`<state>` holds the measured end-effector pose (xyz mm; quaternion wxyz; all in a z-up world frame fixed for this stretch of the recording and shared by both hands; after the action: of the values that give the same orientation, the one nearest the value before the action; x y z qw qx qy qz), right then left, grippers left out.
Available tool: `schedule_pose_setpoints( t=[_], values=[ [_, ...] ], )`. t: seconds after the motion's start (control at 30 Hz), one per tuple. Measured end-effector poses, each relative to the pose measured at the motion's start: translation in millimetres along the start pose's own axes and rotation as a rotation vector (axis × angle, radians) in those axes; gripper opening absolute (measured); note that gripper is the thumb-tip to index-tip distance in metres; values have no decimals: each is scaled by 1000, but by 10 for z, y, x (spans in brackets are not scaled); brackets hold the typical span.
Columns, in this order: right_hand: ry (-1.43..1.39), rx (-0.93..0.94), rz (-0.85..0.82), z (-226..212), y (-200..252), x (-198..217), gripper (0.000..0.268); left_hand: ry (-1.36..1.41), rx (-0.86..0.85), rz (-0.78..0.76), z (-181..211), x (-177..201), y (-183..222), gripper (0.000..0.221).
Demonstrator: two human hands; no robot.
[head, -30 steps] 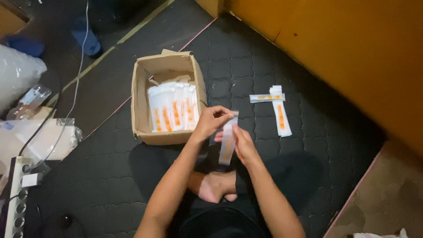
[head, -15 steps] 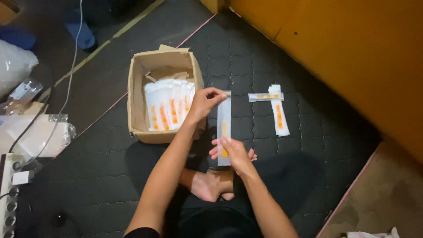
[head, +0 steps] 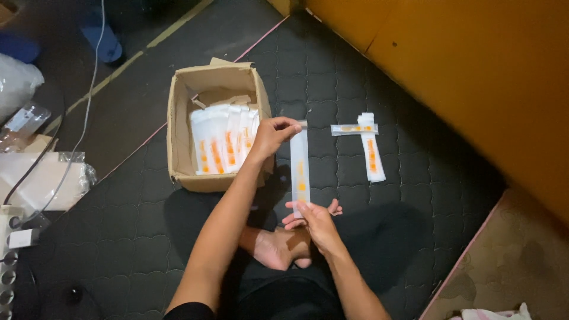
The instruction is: The person takes plastic sleeves from a box and lays them out on a mat.
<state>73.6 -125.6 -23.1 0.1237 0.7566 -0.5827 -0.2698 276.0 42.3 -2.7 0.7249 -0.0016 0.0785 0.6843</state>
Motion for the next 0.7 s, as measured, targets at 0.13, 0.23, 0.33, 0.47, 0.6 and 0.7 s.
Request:
schedule_pose_setpoints(
  t=[0.13, 0.23, 0.33, 0.47, 0.6, 0.7],
  values=[
    [-19, 42, 8, -19, 2, 26, 46, -8, 16, -17, -28, -48, -59, 16],
    [-37, 74, 52, 27, -70, 168, 45, 3, 33, -12, -119, -154, -247, 17],
    [-24, 135, 156, 184, -201, 450, 41, -18, -13, -44, -232, -365, -471, 15],
    [-106, 234, 374, 166, -329, 907, 36, 2, 36, -64, -183, -780, -709, 20],
    [-196, 234, 518, 72, -486, 1377, 37, -30, 60, -63, -323, -1145, -1015, 20],
    [-195, 206, 559, -129, -532, 1609, 39, -80, 59, -82, -613, -1364, -1326, 18]
  ],
)
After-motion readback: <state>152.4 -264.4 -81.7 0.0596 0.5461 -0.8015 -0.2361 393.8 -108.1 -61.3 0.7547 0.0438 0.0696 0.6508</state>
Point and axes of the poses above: each hand's wrist, its own y-axis away from the middle knuckle, its own x-axis out of the back of the hand, z = x × y, the point moved 3 cm from there along -y, towards the middle knuckle, and after that the axes turned 7 degrees about y, right-handed, at the moved point
